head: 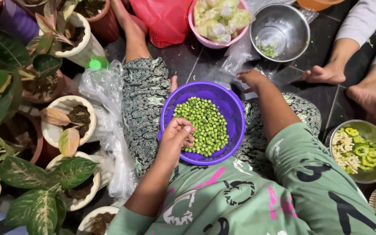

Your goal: The person is sitting on the floor, scooping green peas from a large purple bowl and portioning them into small plastic bags.

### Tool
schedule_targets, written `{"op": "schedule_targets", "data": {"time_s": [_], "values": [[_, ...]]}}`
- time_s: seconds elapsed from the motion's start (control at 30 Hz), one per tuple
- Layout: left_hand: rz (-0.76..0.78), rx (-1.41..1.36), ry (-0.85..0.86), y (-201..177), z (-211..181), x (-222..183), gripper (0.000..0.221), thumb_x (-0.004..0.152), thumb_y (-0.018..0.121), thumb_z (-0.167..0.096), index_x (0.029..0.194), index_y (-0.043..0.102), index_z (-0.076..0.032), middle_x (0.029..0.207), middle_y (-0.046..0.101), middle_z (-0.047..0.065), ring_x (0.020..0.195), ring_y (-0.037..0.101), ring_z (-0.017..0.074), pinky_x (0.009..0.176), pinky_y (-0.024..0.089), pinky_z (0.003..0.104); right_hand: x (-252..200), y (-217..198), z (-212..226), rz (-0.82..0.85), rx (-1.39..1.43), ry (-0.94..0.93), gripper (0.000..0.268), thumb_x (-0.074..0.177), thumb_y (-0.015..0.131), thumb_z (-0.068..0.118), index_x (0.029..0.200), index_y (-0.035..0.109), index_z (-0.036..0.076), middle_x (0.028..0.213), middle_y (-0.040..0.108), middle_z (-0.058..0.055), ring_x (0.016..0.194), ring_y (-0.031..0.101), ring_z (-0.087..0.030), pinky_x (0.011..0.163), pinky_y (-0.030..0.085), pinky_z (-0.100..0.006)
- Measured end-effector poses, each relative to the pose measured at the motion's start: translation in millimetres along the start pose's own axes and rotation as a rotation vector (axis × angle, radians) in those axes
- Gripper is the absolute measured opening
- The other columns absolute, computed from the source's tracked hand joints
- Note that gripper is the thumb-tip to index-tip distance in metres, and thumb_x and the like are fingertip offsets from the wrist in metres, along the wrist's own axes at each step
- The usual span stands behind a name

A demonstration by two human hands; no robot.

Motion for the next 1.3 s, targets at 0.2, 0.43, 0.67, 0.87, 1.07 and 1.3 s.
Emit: {"op": "schedule_targets", "data": {"time_s": [0.2, 0.43, 0.67, 0.87, 1.07, 1.3], "values": [[0.072, 0.163, 0.071, 12, -10, -2, 0.02, 0.097, 0.065, -0.013, 0.112, 0.06, -0.002, 0.097, 0.068, 0.015, 0.078, 0.069, 0.0153, 0.064, 0.059, 0.025, -128, -4, 83, 0.229, 0.37, -0.27, 0.05, 0.096, 0.061, 0.02, 0.142, 0.056, -0.001, 0.14, 0.059, -0.016, 0.132, 0.055, -0.028, 0.088, 0.057, -0.049], [0.049, 0.737, 0.405, 27, -48, -5, 0.016, 0.083, 0.081, -0.019, 0.097, 0.075, -0.016, 0.094, 0.073, 0.002, 0.088, 0.072, 0.019, 0.067, 0.061, 0.029, -215, 31, 62, 0.347, 0.505, -0.456, 0.051, 0.091, 0.063, 0.027, 0.137, 0.063, 0.005, 0.142, 0.062, -0.019, 0.139, 0.05, -0.034, 0.114, 0.038, -0.052], [-0.248, 1.238, 0.189, -25, -56, -2, 0.061, 0.084, 0.059, 0.008, 0.141, 0.053, -0.01, 0.15, 0.045, 0.024, 0.137, 0.043, 0.0453, 0.105, 0.041, 0.06, -212, 29, 27, 0.074, 0.657, -0.432, 0.049, 0.087, 0.062, 0.011, 0.135, 0.066, 0.003, 0.126, 0.071, -0.008, 0.119, 0.065, -0.014, 0.106, 0.051, -0.029], [-0.216, 0.985, 0.416, -55, -29, 6, 0.061, 0.079, 0.049, 0.016, 0.13, 0.063, -0.015, 0.142, 0.053, 0.024, 0.133, 0.049, 0.0502, 0.107, 0.042, 0.06, -278, 30, 41, 0.005, 0.699, -0.581, 0.053, 0.082, 0.068, 0.011, 0.134, 0.065, -0.002, 0.131, 0.065, -0.012, 0.124, 0.06, -0.018, 0.113, 0.047, -0.034], [-0.137, 1.115, 0.433, -49, -8, 34, 0.054, 0.08, 0.052, 0.005, 0.127, 0.062, -0.018, 0.143, 0.054, 0.02, 0.13, 0.052, 0.0475, 0.104, 0.044, 0.062, -308, 20, 45, -0.133, 0.526, -0.706, 0.051, 0.083, 0.07, 0.014, 0.132, 0.067, -0.001, 0.127, 0.06, -0.01, 0.128, 0.052, -0.02, 0.118, 0.038, -0.037], [-0.235, 1.117, 0.442, -26, -45, 15, 0.041, 0.085, 0.07, -0.011, 0.125, 0.062, -0.012, 0.149, 0.047, 0.023, 0.135, 0.045, 0.0509, 0.105, 0.038, 0.066, -302, 18, 42, -0.162, 0.087, -0.884, 0.052, 0.085, 0.074, 0.015, 0.136, 0.067, 0.005, 0.13, 0.064, -0.017, 0.141, 0.045, -0.039, 0.121, 0.026, -0.053]]}}
Point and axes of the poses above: each hand's wrist, its own x-axis towards the middle knuckle, its own y-axis out of the palm, z = x × y, the point moved 9 cm from there along x, towards the middle knuckle
